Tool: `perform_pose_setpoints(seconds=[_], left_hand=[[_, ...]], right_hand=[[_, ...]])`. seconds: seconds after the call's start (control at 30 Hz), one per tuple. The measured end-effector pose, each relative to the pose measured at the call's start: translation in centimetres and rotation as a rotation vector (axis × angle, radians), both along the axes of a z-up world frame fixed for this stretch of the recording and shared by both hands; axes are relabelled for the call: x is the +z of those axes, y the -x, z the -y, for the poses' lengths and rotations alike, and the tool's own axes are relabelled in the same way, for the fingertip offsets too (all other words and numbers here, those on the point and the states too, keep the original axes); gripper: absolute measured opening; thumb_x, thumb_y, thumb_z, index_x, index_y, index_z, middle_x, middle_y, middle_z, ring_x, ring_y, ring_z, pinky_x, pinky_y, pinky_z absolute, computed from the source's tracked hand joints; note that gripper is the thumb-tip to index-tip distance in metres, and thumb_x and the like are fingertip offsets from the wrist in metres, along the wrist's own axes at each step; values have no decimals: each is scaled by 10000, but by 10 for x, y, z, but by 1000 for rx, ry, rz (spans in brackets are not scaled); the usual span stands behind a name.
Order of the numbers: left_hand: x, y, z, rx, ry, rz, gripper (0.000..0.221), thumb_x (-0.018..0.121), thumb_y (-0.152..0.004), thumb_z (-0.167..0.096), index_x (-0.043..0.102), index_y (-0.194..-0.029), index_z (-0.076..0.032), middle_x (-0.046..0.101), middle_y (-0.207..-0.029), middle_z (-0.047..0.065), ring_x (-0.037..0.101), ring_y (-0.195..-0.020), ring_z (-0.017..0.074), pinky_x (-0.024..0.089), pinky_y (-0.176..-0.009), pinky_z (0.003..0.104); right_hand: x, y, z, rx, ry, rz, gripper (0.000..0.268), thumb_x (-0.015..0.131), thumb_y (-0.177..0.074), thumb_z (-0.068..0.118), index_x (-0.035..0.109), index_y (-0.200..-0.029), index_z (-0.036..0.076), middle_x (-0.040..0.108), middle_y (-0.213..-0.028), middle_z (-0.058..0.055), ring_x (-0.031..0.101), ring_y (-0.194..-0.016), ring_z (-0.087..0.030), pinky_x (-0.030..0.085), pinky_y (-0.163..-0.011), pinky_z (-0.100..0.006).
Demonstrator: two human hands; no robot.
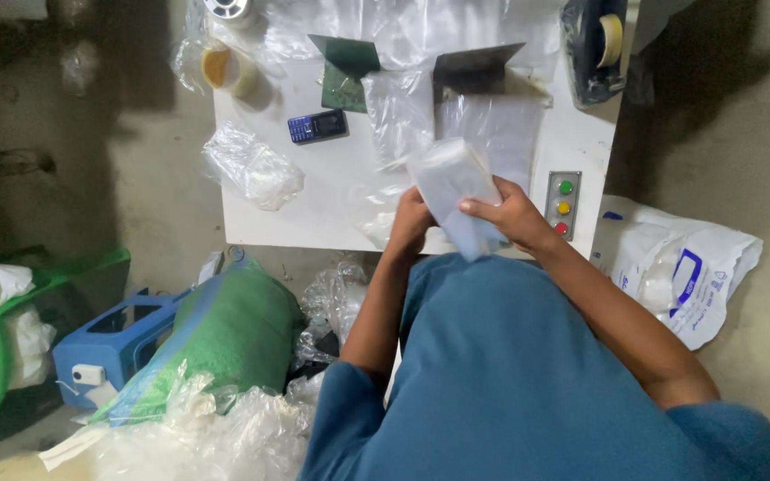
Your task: Folding and stacking plastic bags at a factory workstation
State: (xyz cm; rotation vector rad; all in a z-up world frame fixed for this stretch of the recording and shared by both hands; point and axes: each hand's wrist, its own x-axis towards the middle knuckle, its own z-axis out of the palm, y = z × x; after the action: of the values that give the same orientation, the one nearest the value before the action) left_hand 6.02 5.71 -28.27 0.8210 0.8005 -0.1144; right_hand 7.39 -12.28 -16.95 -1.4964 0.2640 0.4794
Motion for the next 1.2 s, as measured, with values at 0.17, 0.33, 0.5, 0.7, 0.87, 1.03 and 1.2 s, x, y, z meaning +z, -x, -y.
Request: perform_pose_setpoints(seconds=[0.17,0.33,0.5,0.7,0.87,1.03,1.2], left_hand=[[21,-23,28,-73,348,-17,397,794,-909,-431,663,-839,-63,630,-694,47,682,-577,211,637,-566,419],[-17,-26,69,-118,-213,118,295,757,-982,-314,670,-916,-39,560,-657,56,611,-515,148,537,-445,305],[56,-23,122,74,-404,281,220,677,-1038,-246,688,-923,-59,651,-865,-5,536,-844,63,489,-788,258],[8,5,142,-457,-1688,765,97,780,-913,-369,757,-956,-285,614,-614,-97,639,-556,145,498,-518,301],[52,3,165,-294,-1198,448,110,724,-993,-312,770,-1016,-215,608,-575,57,676,-610,296,523,-558,374],[92,16,223,-432,-760,468,105,767,-955,-303,773,-999,-208,716,-695,78,721,-750,361,564,-689,382],[46,1,192,-388,-739,360,171,656,-1045,-302,728,-1093,-154,735,-738,117,741,-757,262,567,-762,401]], right_hand=[[-40,-6,36,-247,-94,-37,404,923,-788,106,672,-1104,88,715,-929,-40,702,-822,-131,593,-756,-350],[-16,6,71,-196,187,88,345,889,-879,206,669,-1126,109,719,-946,-60,693,-870,-121,549,-743,-358],[19,3,76,717,805,257,548,556,-903,74,579,-1440,185,727,-1219,-181,680,-1116,-444,521,-955,-593],[-51,-19,125,571,543,13,220,669,-946,237,776,-1079,99,768,-1005,-208,704,-1051,-455,547,-894,-565],[-82,-11,146,0,-487,-472,418,719,-905,107,648,-1314,63,733,-1137,-136,728,-993,-254,581,-870,-430],[-208,22,188,296,-600,-9,259,571,-947,-152,734,-1083,-3,693,-1218,-188,656,-1221,-252,467,-1137,-402],[-167,8,197,376,384,220,166,601,-966,-38,704,-1075,31,705,-1025,-186,698,-990,-345,522,-886,-461]])
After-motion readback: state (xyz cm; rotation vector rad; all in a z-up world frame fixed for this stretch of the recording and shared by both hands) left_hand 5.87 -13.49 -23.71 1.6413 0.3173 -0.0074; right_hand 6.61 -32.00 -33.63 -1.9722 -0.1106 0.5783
